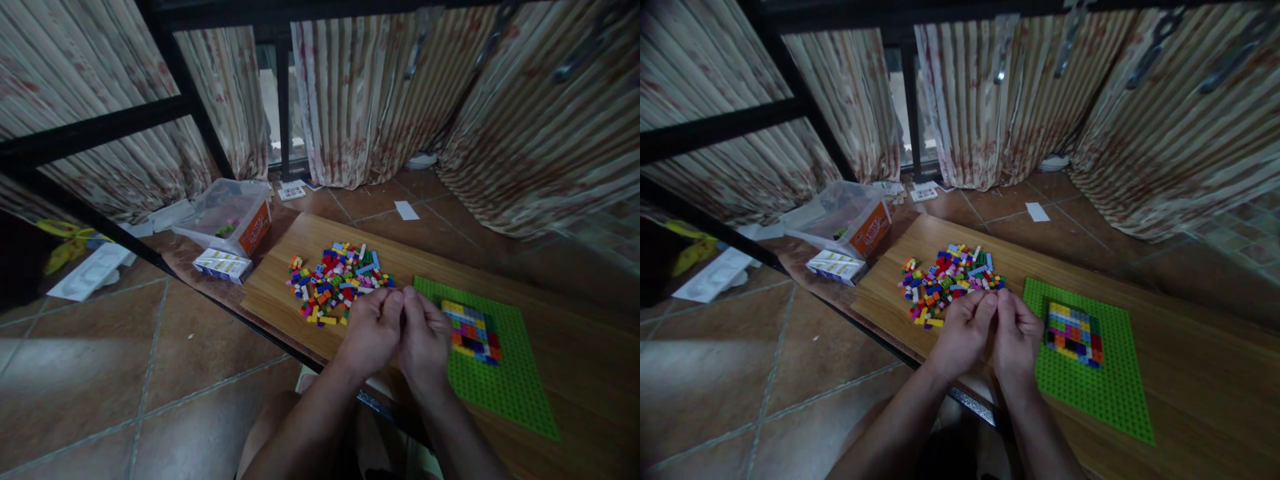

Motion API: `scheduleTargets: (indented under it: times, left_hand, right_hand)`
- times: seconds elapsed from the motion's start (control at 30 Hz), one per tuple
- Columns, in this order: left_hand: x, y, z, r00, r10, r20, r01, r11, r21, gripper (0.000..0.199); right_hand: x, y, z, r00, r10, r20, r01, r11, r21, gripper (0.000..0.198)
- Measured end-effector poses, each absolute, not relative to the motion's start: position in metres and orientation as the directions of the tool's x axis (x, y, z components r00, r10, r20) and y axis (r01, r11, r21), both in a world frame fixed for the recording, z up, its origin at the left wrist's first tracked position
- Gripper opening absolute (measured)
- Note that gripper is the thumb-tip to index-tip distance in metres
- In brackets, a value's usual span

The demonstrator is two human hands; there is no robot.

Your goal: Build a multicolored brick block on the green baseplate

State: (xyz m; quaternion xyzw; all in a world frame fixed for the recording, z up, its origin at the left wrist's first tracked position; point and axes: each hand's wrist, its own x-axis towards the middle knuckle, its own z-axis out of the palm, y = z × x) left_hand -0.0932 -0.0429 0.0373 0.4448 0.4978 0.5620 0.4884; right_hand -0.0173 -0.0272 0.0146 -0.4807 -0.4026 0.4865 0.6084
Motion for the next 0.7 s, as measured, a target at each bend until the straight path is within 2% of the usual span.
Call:
scheduleTargets:
  times: [0.13, 0.23, 0.37, 0.5, 0.6, 0.7]
  left_hand:
    - [-0.094, -0.042, 0.033, -0.155, 0.988, -0.006, -0.120, -0.012, 0.993, 0.034]
    - [-0.094, -0.037, 0.034, -0.134, 0.983, -0.128, -0.294, 0.084, 0.952, 0.033]
    - [-0.097, -0.034, 0.045, -0.055, 0.944, -0.326, -0.616, 0.225, 0.755, 0.023]
    - [-0.101, -0.034, 0.050, -0.047, 0.937, -0.347, -0.777, 0.185, 0.602, 0.016]
    - [-0.100, -0.033, 0.047, -0.188, 0.934, -0.303, -0.771, 0.051, 0.635, 0.015]
    - [-0.095, -0.031, 0.040, -0.332, 0.928, -0.171, -0.636, -0.086, 0.767, 0.014]
  right_hand:
    - [-0.026, -0.030, 0.019, 0.211, 0.977, -0.039, -0.320, 0.032, -0.947, 0.040]
    - [-0.028, -0.028, 0.020, 0.189, 0.968, -0.168, -0.457, -0.064, -0.887, 0.034]
    - [-0.019, -0.019, 0.018, 0.001, 0.932, -0.364, -0.630, -0.282, -0.724, 0.018]
    - [-0.014, -0.016, 0.014, -0.143, 0.919, -0.368, -0.699, -0.357, -0.620, 0.009]
    - [-0.019, -0.017, 0.009, -0.162, 0.909, -0.384, -0.727, -0.373, -0.576, 0.007]
    - [-0.024, -0.018, 0.005, -0.197, 0.894, -0.403, -0.751, -0.401, -0.524, 0.012]
